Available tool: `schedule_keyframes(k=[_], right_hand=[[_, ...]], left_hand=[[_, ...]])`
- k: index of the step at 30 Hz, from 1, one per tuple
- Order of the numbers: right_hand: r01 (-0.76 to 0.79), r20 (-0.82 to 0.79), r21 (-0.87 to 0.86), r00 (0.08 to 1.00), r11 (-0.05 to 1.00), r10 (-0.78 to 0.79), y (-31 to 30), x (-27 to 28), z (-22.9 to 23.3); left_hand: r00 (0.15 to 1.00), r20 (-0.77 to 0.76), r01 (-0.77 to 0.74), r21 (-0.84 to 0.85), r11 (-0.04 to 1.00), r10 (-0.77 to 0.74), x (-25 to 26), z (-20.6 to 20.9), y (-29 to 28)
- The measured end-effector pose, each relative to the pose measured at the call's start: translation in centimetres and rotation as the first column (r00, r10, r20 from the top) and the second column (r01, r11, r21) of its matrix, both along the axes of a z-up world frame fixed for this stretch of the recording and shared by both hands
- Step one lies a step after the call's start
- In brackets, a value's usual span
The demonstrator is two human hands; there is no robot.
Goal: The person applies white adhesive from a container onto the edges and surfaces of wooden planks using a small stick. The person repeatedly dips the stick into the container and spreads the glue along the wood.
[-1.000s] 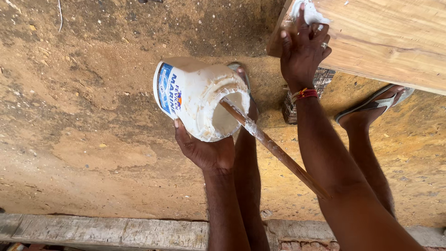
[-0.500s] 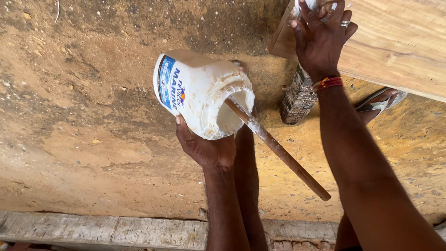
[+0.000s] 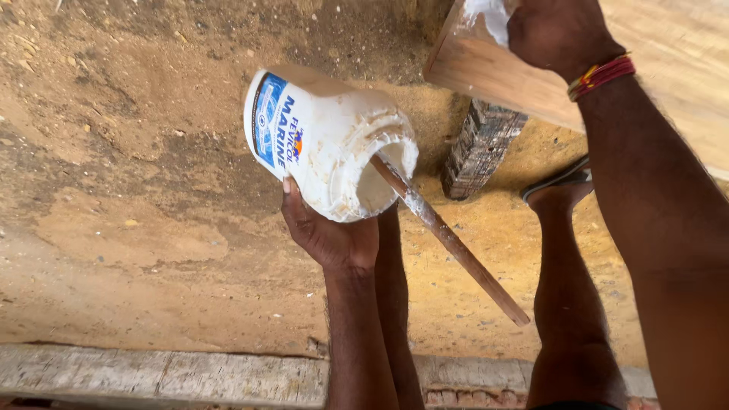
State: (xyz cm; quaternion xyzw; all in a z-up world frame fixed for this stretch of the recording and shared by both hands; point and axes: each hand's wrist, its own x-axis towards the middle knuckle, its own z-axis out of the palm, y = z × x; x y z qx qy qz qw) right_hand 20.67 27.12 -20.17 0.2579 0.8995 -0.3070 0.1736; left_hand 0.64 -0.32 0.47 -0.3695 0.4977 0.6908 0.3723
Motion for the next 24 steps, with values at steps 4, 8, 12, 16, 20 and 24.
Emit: schedule_keyframes(k=[4, 8, 12, 16, 20, 24], right_hand=[[-0.176, -0.108, 0.247, 0.972, 0.953, 0.208, 0.0, -4.5, 2.6], [-0.414, 0.03, 0.561, 0.876, 0.717, 0.482, -1.2, -8.5, 7.5], [-0.602, 0.206, 0.347, 0.797, 0.719, 0.568, -0.8, -9.7, 7.0], [-0.696, 0.29, 0.319, 0.718, 0.643, 0.633, -0.2, -9.8, 4.6], [-0.764, 0.25, 0.407, 0.62, 0.501, 0.743, 1.1, -10.7, 4.5], [-0.786, 0.367, 0.46, 0.593, 0.414, 0.717, 2.0, -12.4, 4.2]], left_hand=[[0.998, -0.039, -0.038, 0.05, 0.998, 0.04, -0.1, -0.4, 0.1], [0.995, -0.008, -0.101, 0.049, 0.994, 0.101, -0.8, -0.6, -0.1], [0.982, 0.007, -0.189, 0.053, 0.981, 0.189, -2.0, -0.8, -1.4], [0.959, 0.04, -0.284, 0.139, 0.949, 0.281, -3.5, -0.5, -1.7], [0.953, 0.017, -0.301, 0.106, 0.948, 0.301, -4.7, -0.6, -1.8], [0.937, 0.024, -0.35, 0.078, 0.933, 0.35, -5.5, -0.7, -2.5]])
